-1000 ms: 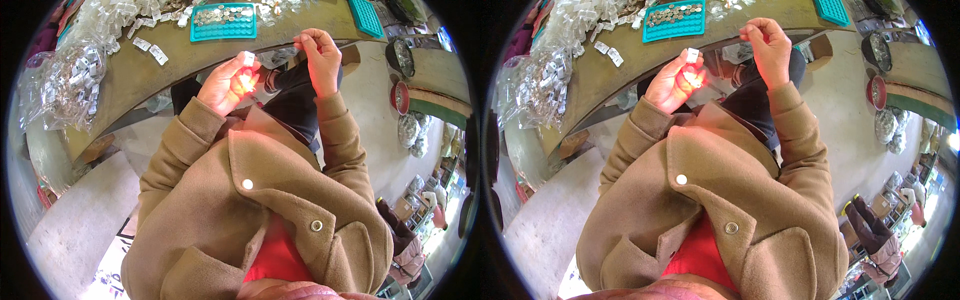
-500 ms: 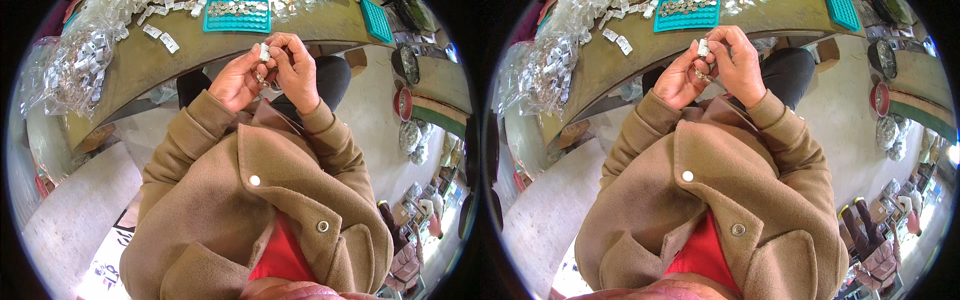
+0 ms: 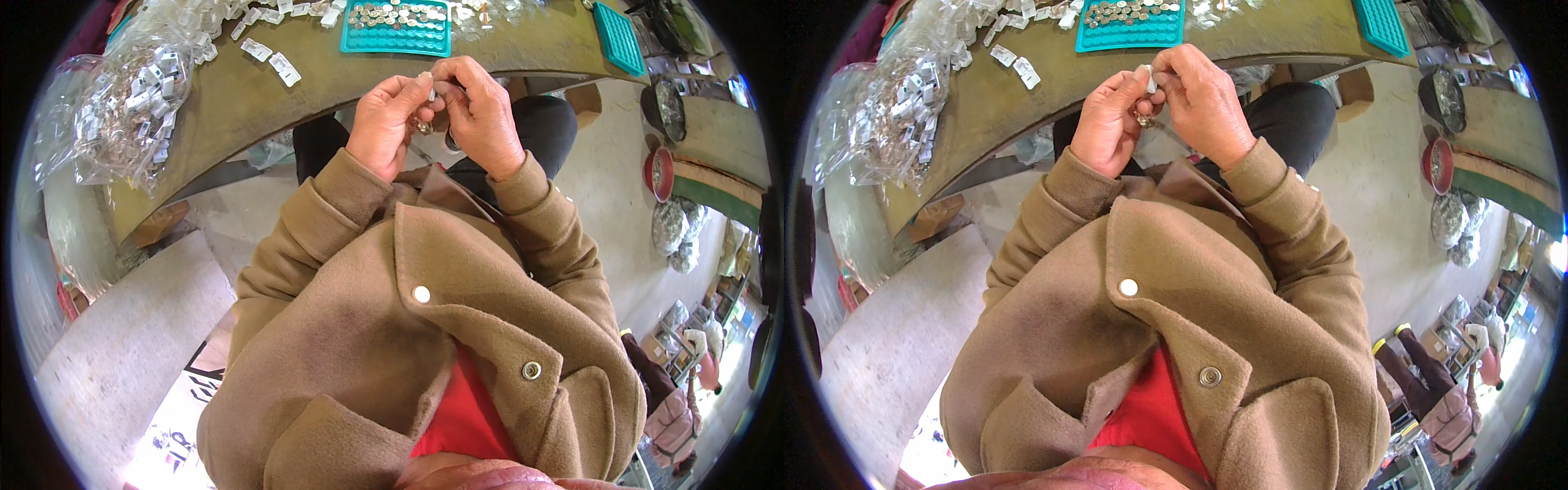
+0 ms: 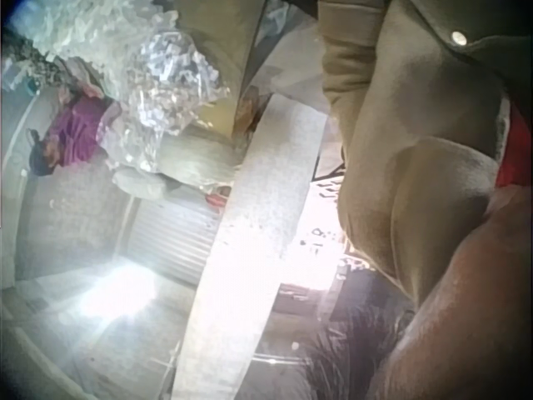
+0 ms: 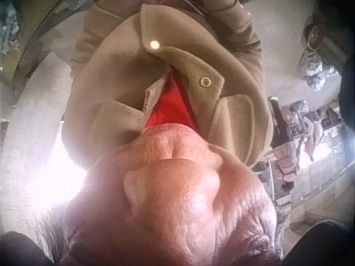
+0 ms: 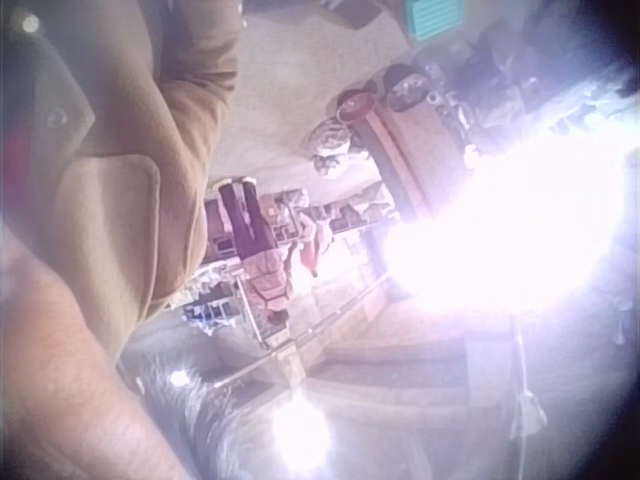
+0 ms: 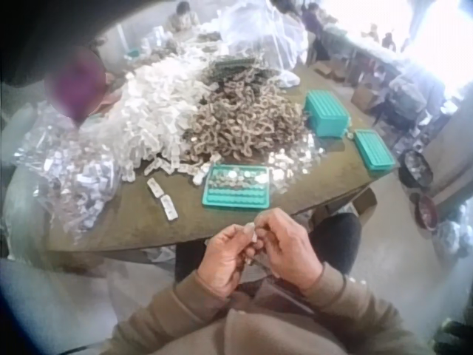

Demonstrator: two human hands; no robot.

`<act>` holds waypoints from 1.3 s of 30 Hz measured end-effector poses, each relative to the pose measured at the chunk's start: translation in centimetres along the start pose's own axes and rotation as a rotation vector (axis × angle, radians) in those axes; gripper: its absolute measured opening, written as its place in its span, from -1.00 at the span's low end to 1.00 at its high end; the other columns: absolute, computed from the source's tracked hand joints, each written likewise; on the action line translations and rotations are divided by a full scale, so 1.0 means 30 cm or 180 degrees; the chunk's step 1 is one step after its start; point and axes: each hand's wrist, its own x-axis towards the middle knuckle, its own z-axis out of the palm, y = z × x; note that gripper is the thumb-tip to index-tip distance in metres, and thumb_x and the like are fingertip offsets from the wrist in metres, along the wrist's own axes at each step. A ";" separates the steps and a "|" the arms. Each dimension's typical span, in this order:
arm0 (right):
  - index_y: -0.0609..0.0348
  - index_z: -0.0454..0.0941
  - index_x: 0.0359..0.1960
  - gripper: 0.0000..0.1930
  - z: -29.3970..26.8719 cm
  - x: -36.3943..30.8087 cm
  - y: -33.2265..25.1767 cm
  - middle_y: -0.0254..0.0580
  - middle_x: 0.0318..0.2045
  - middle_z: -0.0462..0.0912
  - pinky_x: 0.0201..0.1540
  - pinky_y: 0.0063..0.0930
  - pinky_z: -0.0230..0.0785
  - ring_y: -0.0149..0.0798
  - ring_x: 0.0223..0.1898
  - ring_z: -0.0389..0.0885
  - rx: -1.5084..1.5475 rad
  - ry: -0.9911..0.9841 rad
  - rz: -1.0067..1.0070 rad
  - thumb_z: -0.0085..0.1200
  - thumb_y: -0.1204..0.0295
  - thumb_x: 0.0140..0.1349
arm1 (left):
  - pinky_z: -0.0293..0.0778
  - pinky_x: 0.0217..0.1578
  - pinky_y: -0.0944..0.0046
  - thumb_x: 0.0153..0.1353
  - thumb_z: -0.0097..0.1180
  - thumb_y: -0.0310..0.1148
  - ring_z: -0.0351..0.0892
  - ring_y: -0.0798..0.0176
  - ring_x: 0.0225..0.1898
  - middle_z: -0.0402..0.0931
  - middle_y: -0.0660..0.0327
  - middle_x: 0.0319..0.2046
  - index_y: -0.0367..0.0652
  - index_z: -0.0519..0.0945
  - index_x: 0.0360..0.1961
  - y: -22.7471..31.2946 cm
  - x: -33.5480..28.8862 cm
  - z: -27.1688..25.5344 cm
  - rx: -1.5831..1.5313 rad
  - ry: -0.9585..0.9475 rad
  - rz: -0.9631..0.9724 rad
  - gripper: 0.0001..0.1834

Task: The person repeatedly picks small white rectangular components and metallic parts from a table, inserts the metallic parts into the white components, and places the assembled units into a teal tray. The person works one at a time, handling each component individually.

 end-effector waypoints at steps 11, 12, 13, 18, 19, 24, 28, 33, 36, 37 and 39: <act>0.28 0.52 -0.25 -0.94 -0.041 0.059 -0.026 -0.26 -0.39 0.61 -0.36 -0.58 0.38 -0.47 -0.44 0.48 0.0240 -0.0631 0.0361 0.06 0.60 0.27 | 0.51 -0.35 0.47 0.38 0.09 -0.21 0.46 0.60 -0.56 0.58 0.31 -0.45 -0.11 0.50 -0.25 0.093 0.007 -0.043 -0.0455 -0.0025 -0.0837 -0.81; 0.28 0.51 -0.25 -0.94 -0.036 0.064 -0.026 -0.22 -0.38 0.60 -0.34 -0.55 0.40 -0.42 -0.43 0.50 0.0159 -0.0613 0.0160 0.05 0.61 0.26 | 0.51 -0.34 0.46 0.38 0.09 -0.21 0.46 0.60 -0.56 0.58 0.31 -0.45 -0.11 0.50 -0.25 0.094 0.008 -0.047 -0.0506 -0.0114 -0.0794 -0.81; 0.29 0.50 -0.26 -0.94 -0.037 0.067 -0.027 -0.13 -0.36 0.59 -0.26 -0.46 0.44 -0.30 -0.36 0.56 0.0142 -0.0717 0.0206 0.04 0.63 0.24 | 0.52 -0.33 0.45 0.38 0.09 -0.21 0.46 0.59 -0.56 0.59 0.31 -0.45 -0.11 0.50 -0.25 0.092 0.008 -0.048 -0.0537 -0.0130 -0.0788 -0.81; 0.28 0.50 -0.29 -0.93 -0.016 0.103 -0.042 -0.06 -0.38 0.58 -0.26 -0.36 0.45 -0.09 -0.33 0.59 -0.0048 -0.0590 -0.0216 0.07 0.63 0.19 | 0.53 -0.30 0.41 0.37 0.11 -0.21 0.50 0.52 -0.53 0.56 0.31 -0.45 -0.11 0.51 -0.24 0.108 0.014 -0.041 -0.0038 0.0042 -0.0435 -0.80; 0.27 0.50 -0.31 -0.92 -0.015 0.116 -0.049 -0.03 -0.39 0.57 -0.27 -0.31 0.44 0.01 -0.34 0.58 -0.0016 -0.0596 -0.0270 0.09 0.62 0.17 | 0.53 -0.30 0.40 0.37 0.09 -0.22 0.51 0.52 -0.52 0.56 0.30 -0.44 -0.12 0.52 -0.21 0.120 0.015 -0.041 0.0181 0.0004 -0.0346 -0.81; 0.26 0.59 -0.19 -0.86 -0.075 0.263 -0.065 -0.04 -0.31 0.65 -0.23 -0.38 0.47 -0.17 -0.28 0.67 0.0220 -0.1368 -0.0030 0.10 0.55 0.22 | 0.58 -0.25 0.38 0.40 0.01 -0.26 0.54 0.50 -0.48 0.54 0.28 -0.35 -0.17 0.51 -0.06 0.210 -0.009 -0.070 0.0457 0.0045 -0.0087 -0.77; 0.24 0.60 -0.19 -0.84 -0.027 0.437 -0.018 -0.09 -0.47 0.65 -0.30 -0.37 0.48 -0.20 -0.43 0.68 -0.0076 -0.1049 0.0173 0.07 0.46 0.25 | 0.54 -0.39 0.45 0.43 -0.06 -0.24 0.46 0.51 -0.53 0.47 0.32 -0.37 -0.17 0.47 -0.02 0.286 -0.037 -0.137 0.0226 0.0333 0.0380 -0.74; 0.08 0.57 -0.19 -0.85 0.109 0.586 0.059 -0.11 -0.33 0.64 -0.33 -0.15 0.50 0.00 -0.34 0.65 -0.1966 -0.0629 -0.1337 0.02 0.41 0.24 | 0.28 -0.54 0.54 0.44 -0.07 -0.26 0.31 0.53 -0.51 0.37 0.37 -0.43 -0.20 0.46 -0.05 0.354 -0.052 -0.215 -0.0170 0.0709 0.0268 -0.76; 0.05 0.50 -0.29 -0.92 0.193 0.611 0.079 -0.19 -0.32 0.50 -0.37 -0.10 0.49 -0.02 -0.33 0.63 -0.2839 -0.0722 -0.1384 0.09 0.43 0.18 | 0.28 -0.53 0.54 0.43 -0.06 -0.30 0.31 0.54 -0.48 0.39 0.38 -0.40 -0.24 0.48 -0.04 0.348 -0.052 -0.221 -0.0251 0.0726 0.0199 -0.76; 0.06 0.49 -0.31 -0.92 0.210 0.616 0.082 -0.19 -0.33 0.49 -0.38 -0.11 0.49 -0.03 -0.33 0.62 -0.2897 -0.0637 -0.1477 0.09 0.45 0.16 | 0.28 -0.53 0.54 0.43 -0.06 -0.31 0.31 0.54 -0.47 0.40 0.39 -0.40 -0.24 0.49 -0.04 0.342 -0.050 -0.219 -0.0198 0.0738 0.0199 -0.76; 0.06 0.48 -0.33 -0.92 0.222 0.630 0.084 -0.19 -0.35 0.48 -0.38 -0.13 0.49 -0.06 -0.33 0.61 -0.2907 -0.0513 -0.1601 0.09 0.48 0.13 | 0.25 -0.53 0.54 0.42 -0.04 -0.33 0.30 0.55 -0.47 0.43 0.40 -0.38 -0.25 0.52 -0.03 0.336 -0.047 -0.219 -0.0128 0.0658 0.0213 -0.75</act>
